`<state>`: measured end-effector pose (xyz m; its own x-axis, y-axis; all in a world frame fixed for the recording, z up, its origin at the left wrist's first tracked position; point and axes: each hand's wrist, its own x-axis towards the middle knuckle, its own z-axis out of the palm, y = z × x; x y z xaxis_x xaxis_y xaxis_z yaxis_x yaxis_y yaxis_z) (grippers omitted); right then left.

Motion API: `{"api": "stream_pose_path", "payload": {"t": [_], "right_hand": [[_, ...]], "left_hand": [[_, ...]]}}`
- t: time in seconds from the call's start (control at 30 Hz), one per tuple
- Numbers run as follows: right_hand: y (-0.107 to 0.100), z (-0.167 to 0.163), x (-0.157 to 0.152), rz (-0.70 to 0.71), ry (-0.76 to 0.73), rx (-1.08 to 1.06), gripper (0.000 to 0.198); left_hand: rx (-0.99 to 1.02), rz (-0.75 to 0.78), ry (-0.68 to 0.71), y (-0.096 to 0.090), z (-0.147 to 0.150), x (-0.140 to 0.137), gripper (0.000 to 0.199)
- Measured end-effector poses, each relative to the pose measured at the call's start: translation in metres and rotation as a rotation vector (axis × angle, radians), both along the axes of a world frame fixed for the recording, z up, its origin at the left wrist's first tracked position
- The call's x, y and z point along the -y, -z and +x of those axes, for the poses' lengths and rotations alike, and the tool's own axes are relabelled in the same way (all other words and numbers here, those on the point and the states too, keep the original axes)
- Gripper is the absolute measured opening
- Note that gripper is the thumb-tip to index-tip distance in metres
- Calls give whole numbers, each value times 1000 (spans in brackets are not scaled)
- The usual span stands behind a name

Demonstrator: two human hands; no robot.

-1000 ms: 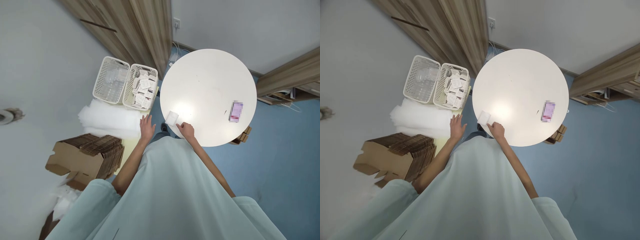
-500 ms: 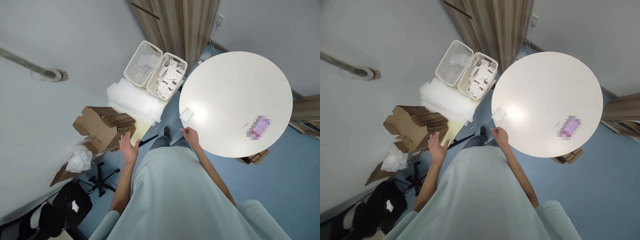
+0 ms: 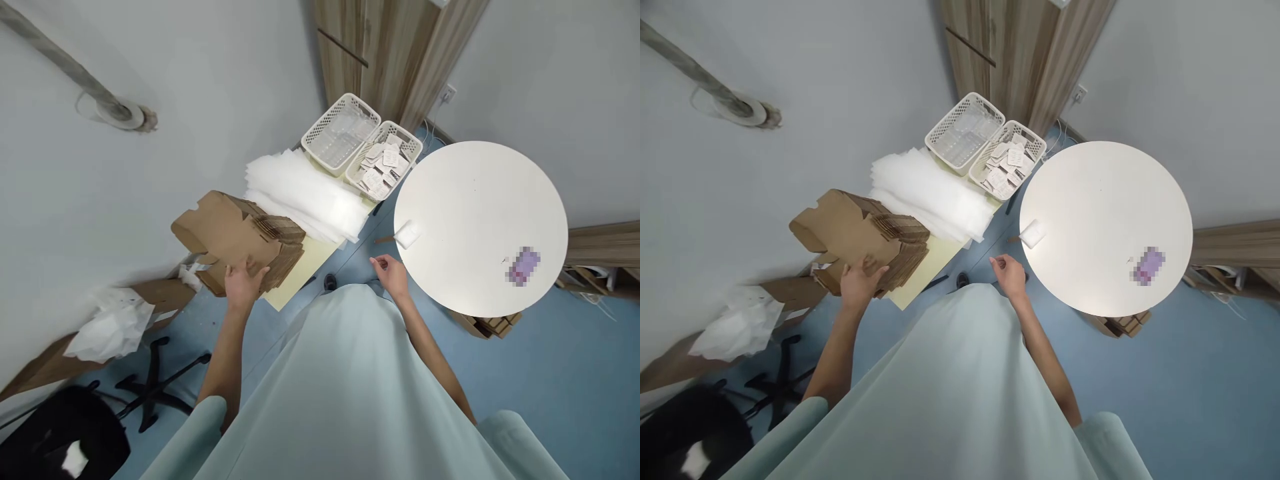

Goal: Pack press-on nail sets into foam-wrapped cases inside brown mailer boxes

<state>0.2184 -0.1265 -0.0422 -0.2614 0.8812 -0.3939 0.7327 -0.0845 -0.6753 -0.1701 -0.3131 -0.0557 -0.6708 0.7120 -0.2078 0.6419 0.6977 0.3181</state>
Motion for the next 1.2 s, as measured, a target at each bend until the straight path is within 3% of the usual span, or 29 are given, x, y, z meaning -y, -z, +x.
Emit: {"api": "stream_pose_path", "payload": {"t": [0.2, 0.3, 0.4, 0.57, 0.73, 1.2], "right_hand": [[-27, -93, 37, 35, -166, 69, 28], [-38, -142, 55, 45, -341, 119, 31], [-47, -185, 70, 60, -543, 188, 36], [-56, -234, 82, 88, -759, 332, 38], [-59, -253, 87, 124, -830, 388, 37], [-56, -253, 84, 194, -892, 403, 33]], "left_hand": [[117, 76, 33, 18, -28, 16, 61], [163, 58, 87, 19, -37, 18, 66], [181, 73, 150, 19, -43, 17, 54], [153, 87, 203, 17, -46, 15, 55], [126, 97, 259, 17, -47, 15, 47], [104, 61, 325, 9, -37, 22, 40]]}}
